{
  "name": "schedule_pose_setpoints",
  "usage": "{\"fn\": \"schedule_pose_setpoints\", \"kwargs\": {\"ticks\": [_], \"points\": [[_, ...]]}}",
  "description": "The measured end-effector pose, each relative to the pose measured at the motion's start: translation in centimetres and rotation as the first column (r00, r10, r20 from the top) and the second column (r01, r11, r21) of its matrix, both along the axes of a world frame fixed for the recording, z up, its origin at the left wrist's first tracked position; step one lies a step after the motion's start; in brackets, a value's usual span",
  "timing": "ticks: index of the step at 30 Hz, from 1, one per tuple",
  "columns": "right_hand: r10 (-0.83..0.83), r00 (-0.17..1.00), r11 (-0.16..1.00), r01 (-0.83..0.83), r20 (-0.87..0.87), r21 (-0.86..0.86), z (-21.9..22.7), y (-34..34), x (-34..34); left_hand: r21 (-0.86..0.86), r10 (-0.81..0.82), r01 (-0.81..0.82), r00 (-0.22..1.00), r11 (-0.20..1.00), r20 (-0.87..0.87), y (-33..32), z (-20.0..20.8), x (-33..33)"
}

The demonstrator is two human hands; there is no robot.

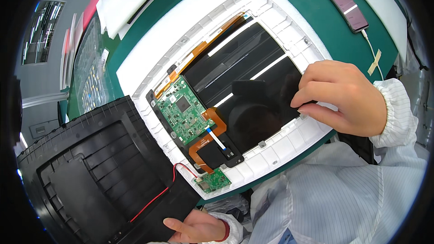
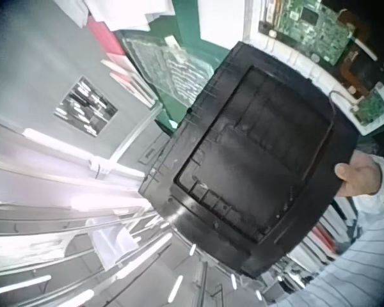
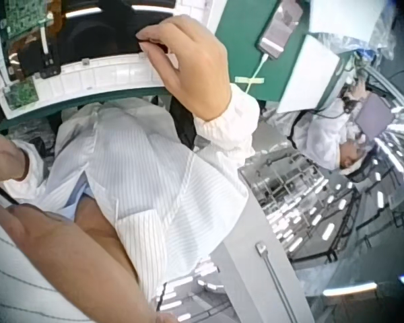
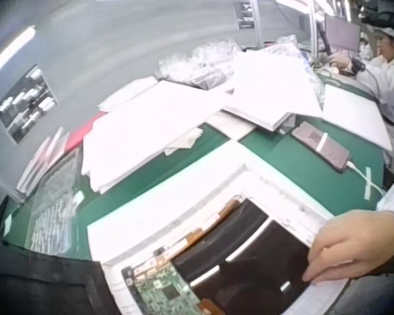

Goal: Assembling and checking the back casing and internal components of an electronic display unit.

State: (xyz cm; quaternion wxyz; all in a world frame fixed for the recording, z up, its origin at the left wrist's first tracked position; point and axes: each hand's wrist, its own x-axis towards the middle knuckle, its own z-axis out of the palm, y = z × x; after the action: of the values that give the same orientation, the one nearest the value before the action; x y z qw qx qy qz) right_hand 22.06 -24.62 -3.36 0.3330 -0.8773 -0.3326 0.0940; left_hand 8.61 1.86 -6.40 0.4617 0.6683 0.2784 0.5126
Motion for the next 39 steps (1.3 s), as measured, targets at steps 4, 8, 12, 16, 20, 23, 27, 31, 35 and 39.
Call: {"fn": "schedule_pose_setpoints", "kwargs": {"ticks": [4, 8, 12, 16, 20, 23, 27, 31, 35, 39], "points": [[-0.037, 0.999, 0.999, 0.037, -0.005, -0.006, -0.1, -1.0, 0.3, -0.420, -0.994, 0.902, 0.107, 0.103, -0.014, 10.2, 2.1, -2.9], [-0.013, 1.000, 1.000, 0.013, -0.008, 0.006, -0.2, 0.0, 0.5, -0.234, -0.643, 0.602, 0.743, 0.763, -0.184, 5.1, 0.3, -3.8], [-0.005, 1.000, 1.000, 0.005, -0.008, -0.008, -0.2, -0.1, 0.7, -0.042, -0.052, 0.047, 0.989, 0.998, -0.137, 1.7, -1.4, -3.2], [0.010, 1.000, 1.000, -0.010, 0.006, 0.021, -0.1, -0.2, 0.5, -0.027, 0.018, -0.020, 0.998, 0.999, -0.054, 1.8, -2.3, -3.2], [0.008, 1.000, 0.998, -0.010, 0.020, 0.069, 0.6, -0.7, 0.1, 0.012, -0.141, 0.141, 0.990, 0.990, 0.028, -0.3, -0.7, -1.4], [0.012, 0.999, 0.991, -0.018, 0.045, 0.134, 1.1, -1.1, -0.5, 0.024, -0.173, 0.172, 0.981, 0.985, 0.091, -0.5, -1.0, -1.0], [0.013, 0.996, 0.986, -0.028, 0.092, 0.162, 2.5, -1.6, -1.6, 0.096, -0.222, 0.214, 0.971, 0.972, 0.084, -0.5, -0.2, -0.8], [-0.009, 0.996, 0.974, -0.013, 0.094, 0.228, 3.5, -2.3, -2.7, 0.111, -0.151, 0.167, 0.978, 0.980, -0.141, -1.8, 1.7, -0.6], [-0.052, 0.997, 0.939, 0.031, 0.051, 0.341, 3.6, -2.5, -2.7, 0.381, -0.213, 0.380, 0.886, 0.843, -0.412, -2.6, 2.5, -0.6], [0.004, 0.920, 0.590, 0.314, -0.391, 0.744, 3.7, -2.5, -1.7, 0.677, -0.266, 0.571, 0.819, 0.464, -0.508, -4.3, 2.9, 0.3]]}}
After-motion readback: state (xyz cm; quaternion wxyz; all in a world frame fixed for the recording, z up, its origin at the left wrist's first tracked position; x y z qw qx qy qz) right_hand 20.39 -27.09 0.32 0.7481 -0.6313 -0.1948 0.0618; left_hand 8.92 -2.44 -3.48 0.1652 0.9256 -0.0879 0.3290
